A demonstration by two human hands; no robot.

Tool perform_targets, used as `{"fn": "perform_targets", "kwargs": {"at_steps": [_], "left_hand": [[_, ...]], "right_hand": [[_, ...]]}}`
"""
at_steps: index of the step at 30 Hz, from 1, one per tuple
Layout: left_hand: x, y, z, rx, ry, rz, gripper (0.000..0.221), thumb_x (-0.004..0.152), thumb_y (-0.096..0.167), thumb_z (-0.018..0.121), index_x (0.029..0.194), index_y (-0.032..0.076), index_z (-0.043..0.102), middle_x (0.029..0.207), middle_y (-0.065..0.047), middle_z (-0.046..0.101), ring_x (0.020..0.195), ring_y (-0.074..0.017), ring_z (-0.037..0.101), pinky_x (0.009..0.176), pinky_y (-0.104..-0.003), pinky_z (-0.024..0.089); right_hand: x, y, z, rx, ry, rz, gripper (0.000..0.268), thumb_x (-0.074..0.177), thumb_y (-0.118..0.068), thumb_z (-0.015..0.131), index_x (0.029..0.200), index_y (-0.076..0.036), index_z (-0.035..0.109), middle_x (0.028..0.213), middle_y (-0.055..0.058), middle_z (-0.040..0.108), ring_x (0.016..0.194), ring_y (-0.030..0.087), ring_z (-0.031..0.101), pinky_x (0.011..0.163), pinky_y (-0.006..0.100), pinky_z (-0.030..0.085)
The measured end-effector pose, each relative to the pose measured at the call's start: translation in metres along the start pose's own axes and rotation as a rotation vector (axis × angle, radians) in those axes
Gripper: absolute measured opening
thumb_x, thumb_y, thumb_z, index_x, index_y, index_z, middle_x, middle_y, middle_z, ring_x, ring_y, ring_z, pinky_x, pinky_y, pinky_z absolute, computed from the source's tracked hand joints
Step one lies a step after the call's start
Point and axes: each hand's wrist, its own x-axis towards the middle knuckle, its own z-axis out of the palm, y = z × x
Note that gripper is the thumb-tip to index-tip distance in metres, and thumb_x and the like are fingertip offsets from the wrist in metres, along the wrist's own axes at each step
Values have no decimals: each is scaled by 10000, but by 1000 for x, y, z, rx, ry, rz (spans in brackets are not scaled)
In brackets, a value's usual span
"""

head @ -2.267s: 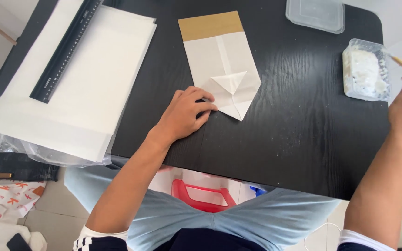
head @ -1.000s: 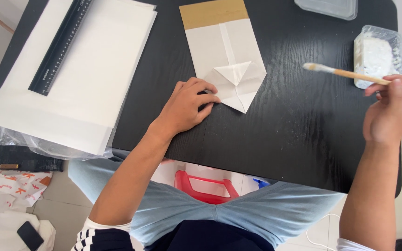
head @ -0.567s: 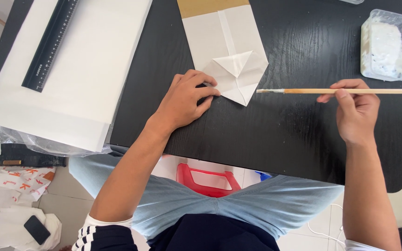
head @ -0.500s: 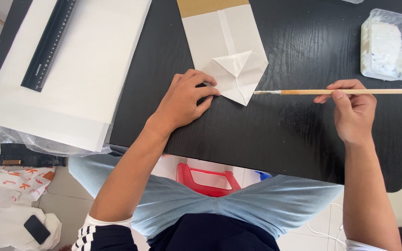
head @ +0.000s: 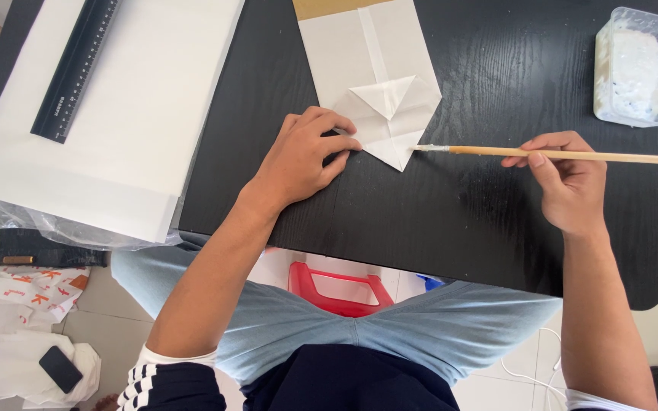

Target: Folding the bottom of a paper bag and applying glue with a brush to seal it.

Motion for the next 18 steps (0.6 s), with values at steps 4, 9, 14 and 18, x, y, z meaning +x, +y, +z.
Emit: {"fn": "perform_targets", "kwargs": {"at_steps": [4,9,14,18], "left_hand": [[0,0,0,3,7,3,162,953,124,673,1054,181,785,1164,3,673,1131,-234,570,818,-436,417],[0,0,0,1,-1,4,167,957,122,666,1059,182,783,1166,-1,669,1130,-239,568,811,-431,405],[1,1,-1,2,7,6,169,949,117,672,1053,181,788,1165,-2,673,1126,-236,570,813,-435,404],[1,1,-2,-19,-19,-32,165,948,139,662,1048,188,784,1164,17,678,1132,-223,574,837,-431,404]], "right_hand": [[-1,-1,-4,-29,-37,-53,92,1135,-26,534,1168,50,575,1046,215,673,1018,307,734,917,322,602],[-5,-2,-7,-49,-68,-87,68,1113,-17,561,1162,23,584,1092,181,660,1059,323,737,956,353,609],[-11,-4,-9,-24,-58,-108,46,1084,-2,564,1123,22,570,1104,223,637,1036,343,720,1005,410,595],[-12,-6,-14,22,14,-87,98,1082,-48,577,1172,-10,569,1134,171,659,1049,309,729,992,371,624]]}}
